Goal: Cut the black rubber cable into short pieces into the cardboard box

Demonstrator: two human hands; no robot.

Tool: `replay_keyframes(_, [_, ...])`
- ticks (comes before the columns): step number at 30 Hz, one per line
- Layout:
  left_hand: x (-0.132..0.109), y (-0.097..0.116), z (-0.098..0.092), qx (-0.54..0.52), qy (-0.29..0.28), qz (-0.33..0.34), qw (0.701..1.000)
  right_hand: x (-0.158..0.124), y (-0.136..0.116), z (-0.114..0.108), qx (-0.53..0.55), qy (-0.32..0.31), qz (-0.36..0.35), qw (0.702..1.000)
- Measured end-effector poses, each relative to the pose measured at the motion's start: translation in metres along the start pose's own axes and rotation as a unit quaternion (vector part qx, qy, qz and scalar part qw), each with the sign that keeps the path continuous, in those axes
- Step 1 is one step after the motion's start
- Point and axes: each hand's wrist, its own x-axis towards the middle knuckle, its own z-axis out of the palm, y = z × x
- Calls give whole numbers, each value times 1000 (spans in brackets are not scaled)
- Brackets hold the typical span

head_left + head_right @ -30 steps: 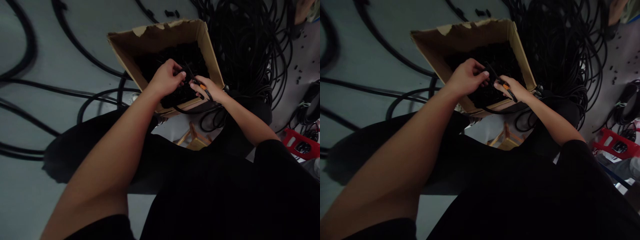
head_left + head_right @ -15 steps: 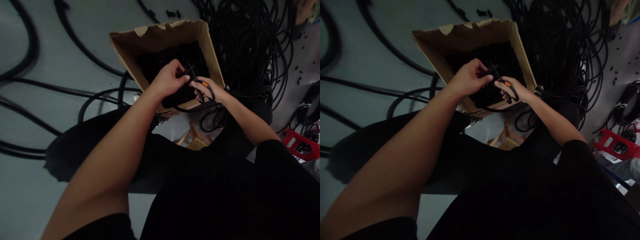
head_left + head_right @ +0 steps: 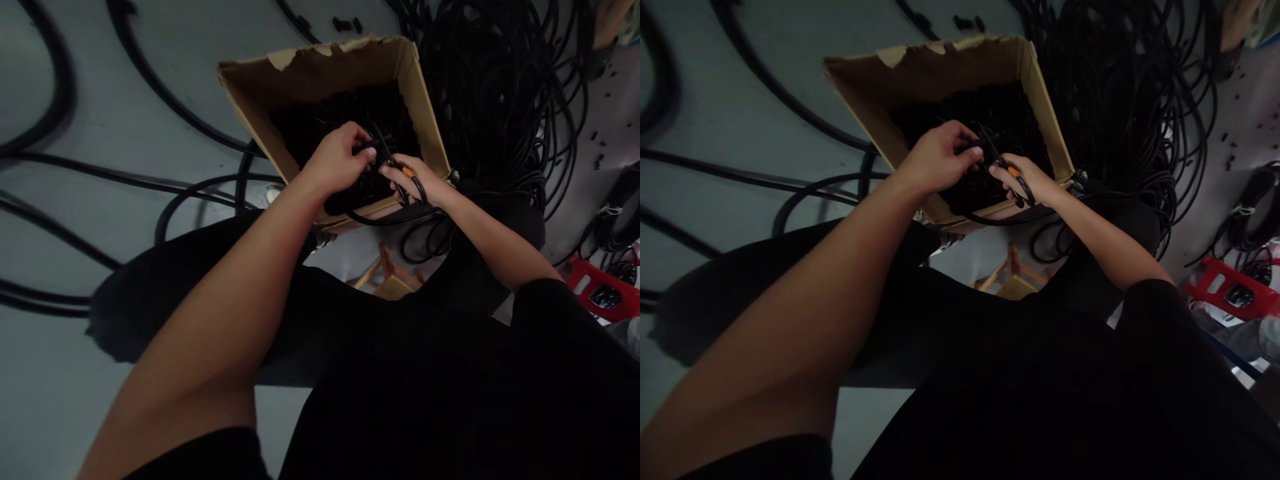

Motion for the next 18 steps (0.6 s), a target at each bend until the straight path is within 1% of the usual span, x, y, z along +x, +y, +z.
replay_keyframes(6, [-1,2,1,16,10,3,1000,-2,-4,3,-1,5,7,1000])
replay_keyframes(8, [-3,6,1,34,10,-14,999,-3,-6,4,0,5,18,1000])
replay_keyframes(10, [-6,12,2,45,5,-45,998,-4,-7,6,-3,2,30,1000])
replay_keyframes(13, [-10,21,4,44,3,-84,996,-6,-7,8,-8,0,33,999])
replay_keyframes(18, [-12,26,3,41,-2,-110,993,-4,-4,12,-4,7,33,999])
